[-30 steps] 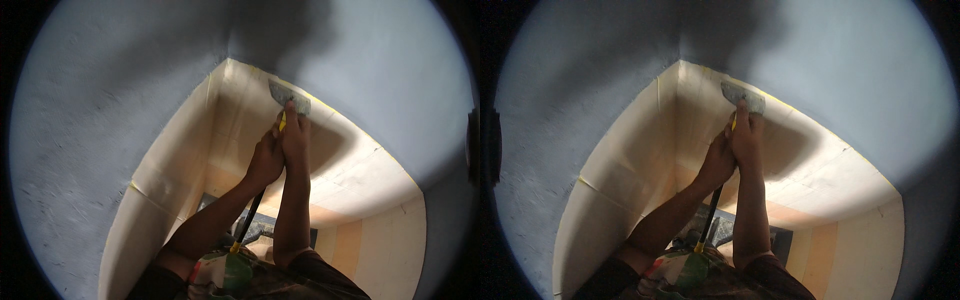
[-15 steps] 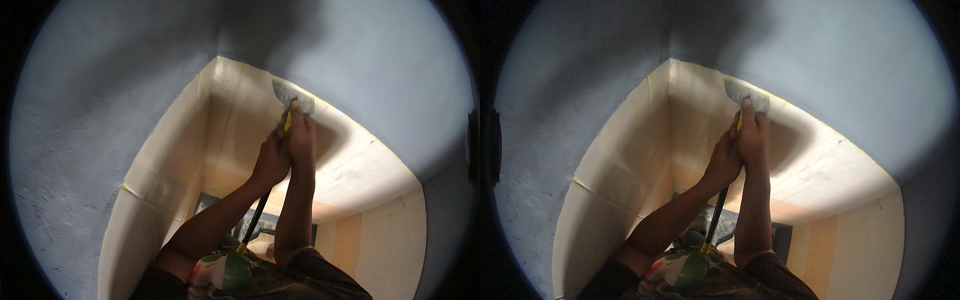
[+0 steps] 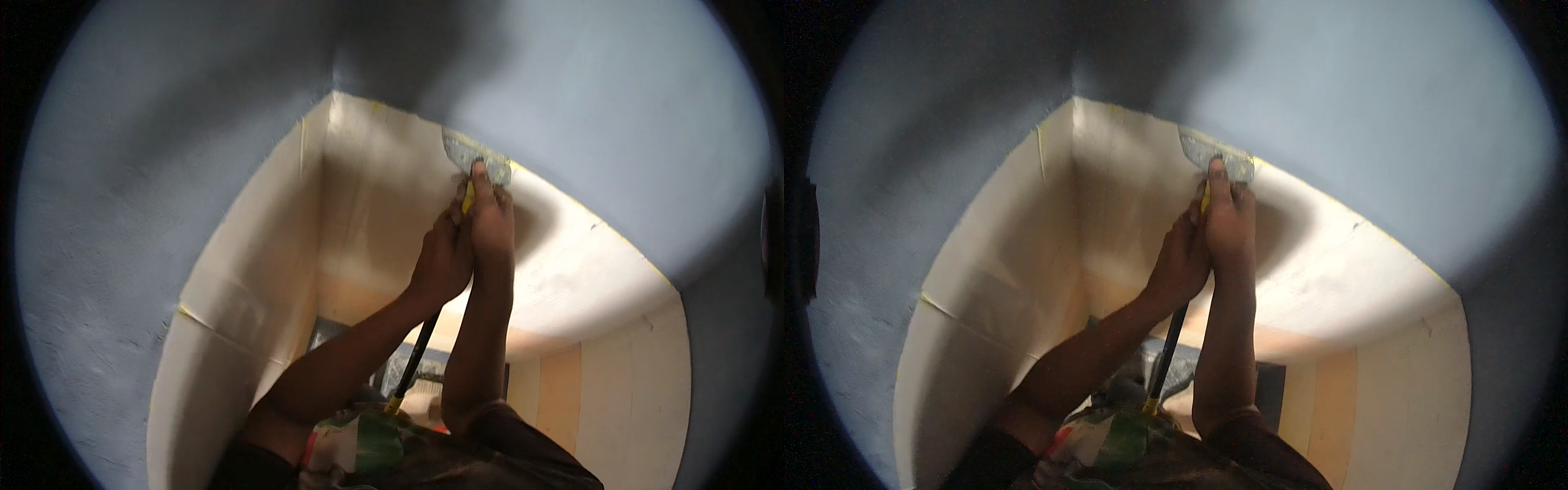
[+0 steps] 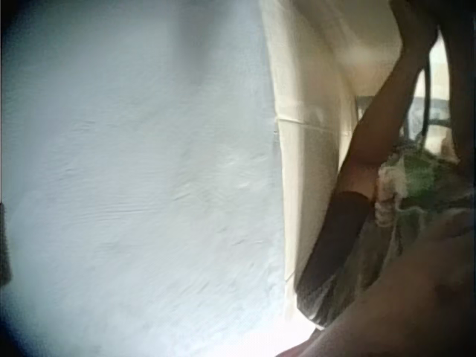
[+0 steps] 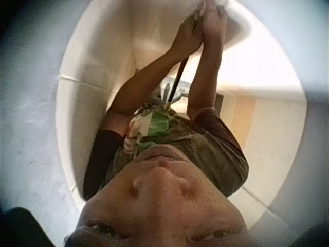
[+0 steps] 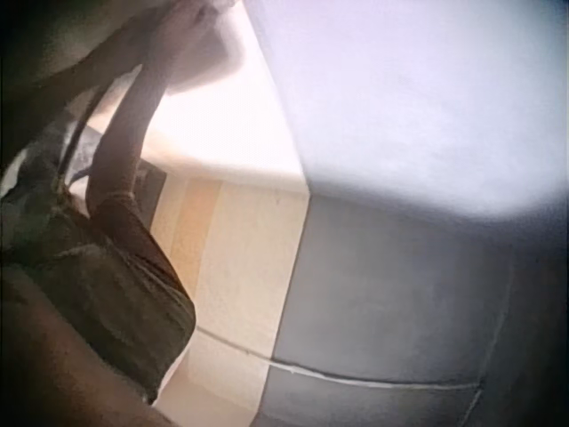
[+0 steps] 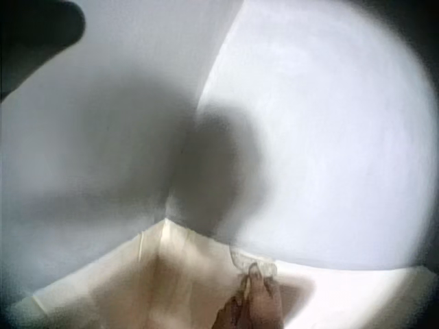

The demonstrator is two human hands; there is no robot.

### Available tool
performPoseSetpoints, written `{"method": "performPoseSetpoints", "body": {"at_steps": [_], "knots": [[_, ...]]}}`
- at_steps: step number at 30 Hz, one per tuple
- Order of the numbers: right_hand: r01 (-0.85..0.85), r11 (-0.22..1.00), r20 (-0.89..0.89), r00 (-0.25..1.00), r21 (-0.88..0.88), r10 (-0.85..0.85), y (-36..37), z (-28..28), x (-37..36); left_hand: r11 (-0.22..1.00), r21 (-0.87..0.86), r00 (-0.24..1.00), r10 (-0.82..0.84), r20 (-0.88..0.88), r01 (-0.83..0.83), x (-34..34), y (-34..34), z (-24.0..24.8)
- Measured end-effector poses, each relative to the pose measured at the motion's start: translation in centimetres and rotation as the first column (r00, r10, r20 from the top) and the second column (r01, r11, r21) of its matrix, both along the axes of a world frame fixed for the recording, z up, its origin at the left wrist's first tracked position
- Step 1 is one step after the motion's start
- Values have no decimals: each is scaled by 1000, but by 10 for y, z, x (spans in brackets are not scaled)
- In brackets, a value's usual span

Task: The person uses a scraper to remove residue from tiled walls in a bathroom corner. They scrape the grout lines and the intersection between the tiles and the wall, occasionally wiping away debris with their hand.

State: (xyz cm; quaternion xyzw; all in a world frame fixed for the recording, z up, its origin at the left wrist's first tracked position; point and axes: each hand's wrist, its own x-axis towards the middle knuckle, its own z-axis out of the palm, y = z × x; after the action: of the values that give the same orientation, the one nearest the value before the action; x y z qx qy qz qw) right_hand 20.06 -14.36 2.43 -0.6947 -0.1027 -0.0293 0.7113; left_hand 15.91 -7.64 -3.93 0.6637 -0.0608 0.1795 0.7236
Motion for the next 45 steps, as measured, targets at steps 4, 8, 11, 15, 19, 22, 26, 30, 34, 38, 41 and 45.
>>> {"method": "performPoseSetpoints", "body": {"at_steps": [4, 8, 11, 15, 19, 22, 26, 30, 34, 38, 41, 45], "knots": [[28, 1000, 17, 999, 3, -28, -1, -8, -4, 1000, -22, 999, -13, -43, 12, -9, -7, -7], [56, 998, 2, 998, 8, -56, -3, -2, -5, 1000, 7, 995, 5, 99, -6, -3, -10, -4], [48, 999, -1, 999, 9, -48, -11, -13, -6, 1000, 19, 999, 11, 46, -12, -6, -9, -2], [15, 1000, 5, 1000, 22, -15, -14, 1, 0, 998, -4, 998, -60, -15, 60, -5, -10, 2], [82, 997, 0, 997, -16, -82, -24, -10, -5, 997, -9, 991, -73, -114, 73, -12, -21, 6], [44, 999, -3, 999, 25, -44, -30, -5, 5, 995, -69, 997, -75, 7, 75, -8, -26, 12], [179, 981, 73, 982, -71, -174, -38, -20, 13, 1000, -4, 992, -9, 129, 9, 2, -36, -4], [119, 990, -38, 992, -71, -122, -50, -17, 5, 998, 25, 995, -58, 75, 56, -1, -42, -7], [138, 989, 17, 990, -45, -138, -55, -13, -2, 998, -28, 998, -61, 29, 62, -5, -58, -3], [193, 972, -24, 980, -137, -198, -64, -3, 9, 998, 16, 985, -65, 157, 63, 8, -59, -5], [253, 955, 108, 965, -154, -238, -68, -13, 0, 993, -18, 990, -113, 87, 114, 3, -71, -12], [252, 952, 6, 967, -174, -255, -58, 10, -16, 988, -42, 988, -151, 14, 152, 12, -72, -16]]}}
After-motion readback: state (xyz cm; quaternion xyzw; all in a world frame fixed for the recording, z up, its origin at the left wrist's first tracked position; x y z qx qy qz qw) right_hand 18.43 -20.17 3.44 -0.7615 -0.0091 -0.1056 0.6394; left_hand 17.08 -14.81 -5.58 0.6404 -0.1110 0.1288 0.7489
